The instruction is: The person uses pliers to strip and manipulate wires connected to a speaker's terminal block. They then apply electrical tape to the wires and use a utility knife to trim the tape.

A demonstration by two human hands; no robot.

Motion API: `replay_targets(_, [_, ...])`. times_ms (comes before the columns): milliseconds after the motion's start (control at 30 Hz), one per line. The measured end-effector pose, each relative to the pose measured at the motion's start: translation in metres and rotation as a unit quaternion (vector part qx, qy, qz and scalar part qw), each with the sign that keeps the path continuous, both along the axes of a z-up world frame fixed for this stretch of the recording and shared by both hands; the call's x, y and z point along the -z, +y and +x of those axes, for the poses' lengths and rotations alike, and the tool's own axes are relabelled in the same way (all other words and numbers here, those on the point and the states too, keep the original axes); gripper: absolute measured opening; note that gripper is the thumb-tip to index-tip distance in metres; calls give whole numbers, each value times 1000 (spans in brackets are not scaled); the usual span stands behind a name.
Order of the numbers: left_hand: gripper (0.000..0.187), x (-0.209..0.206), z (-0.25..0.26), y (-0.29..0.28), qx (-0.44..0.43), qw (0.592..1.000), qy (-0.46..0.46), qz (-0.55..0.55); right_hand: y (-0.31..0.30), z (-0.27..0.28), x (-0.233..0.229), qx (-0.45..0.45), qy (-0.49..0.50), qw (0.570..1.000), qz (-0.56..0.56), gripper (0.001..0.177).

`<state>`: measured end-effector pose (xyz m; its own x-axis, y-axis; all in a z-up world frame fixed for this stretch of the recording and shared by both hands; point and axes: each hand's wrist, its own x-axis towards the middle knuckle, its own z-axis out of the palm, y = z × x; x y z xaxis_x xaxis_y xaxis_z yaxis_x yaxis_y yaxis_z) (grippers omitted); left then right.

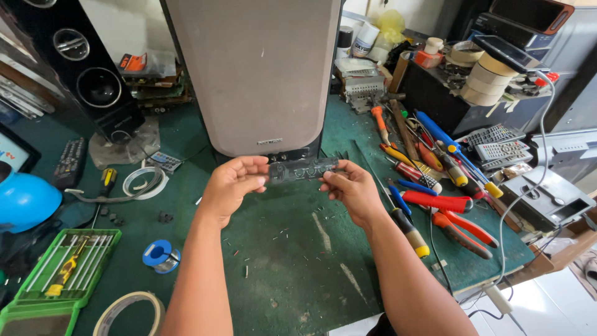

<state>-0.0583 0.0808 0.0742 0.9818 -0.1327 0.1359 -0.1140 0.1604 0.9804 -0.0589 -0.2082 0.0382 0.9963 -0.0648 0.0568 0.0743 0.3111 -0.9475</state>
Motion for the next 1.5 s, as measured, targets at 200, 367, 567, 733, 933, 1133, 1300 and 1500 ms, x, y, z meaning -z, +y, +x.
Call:
replay_targets(200, [52, 21, 3, -22, 76, 978, 14, 195, 2, 3, 0, 37, -15, 998, 46, 17])
replay_targets(367, [70, 37, 6, -59, 132, 965, -37, 225, 0, 15, 23, 80, -46, 996, 3, 9])
replay_targets(567, [48, 44, 7, -88, -9, 998, -62, 31, 0, 9, 26, 46, -189, 935, -296, 31])
replay_targets(733, [25, 43, 14, -85, -112, 990, -23, -87, 9, 3, 18, 46, -189, 934, -299, 54])
replay_targets(933, [46, 74, 43, -77, -182, 951, 103, -229, 4, 22, 37, 59, -122, 973, -187, 29])
replay_targets(1133, [44, 103, 50, -83, -273, 880, 185, -343, 36, 3, 18, 44, -112, 971, -207, 37])
replay_targets(1300, [45, 93, 47, -80, -338, 873, 161, -312, 28, 33, 30, 65, -155, 968, -185, 28])
replay_targets(1500, [10, 4, 7, -10, -535, 836, -104, -66, 24, 54, 3, 16, -190, 970, -147, 24])
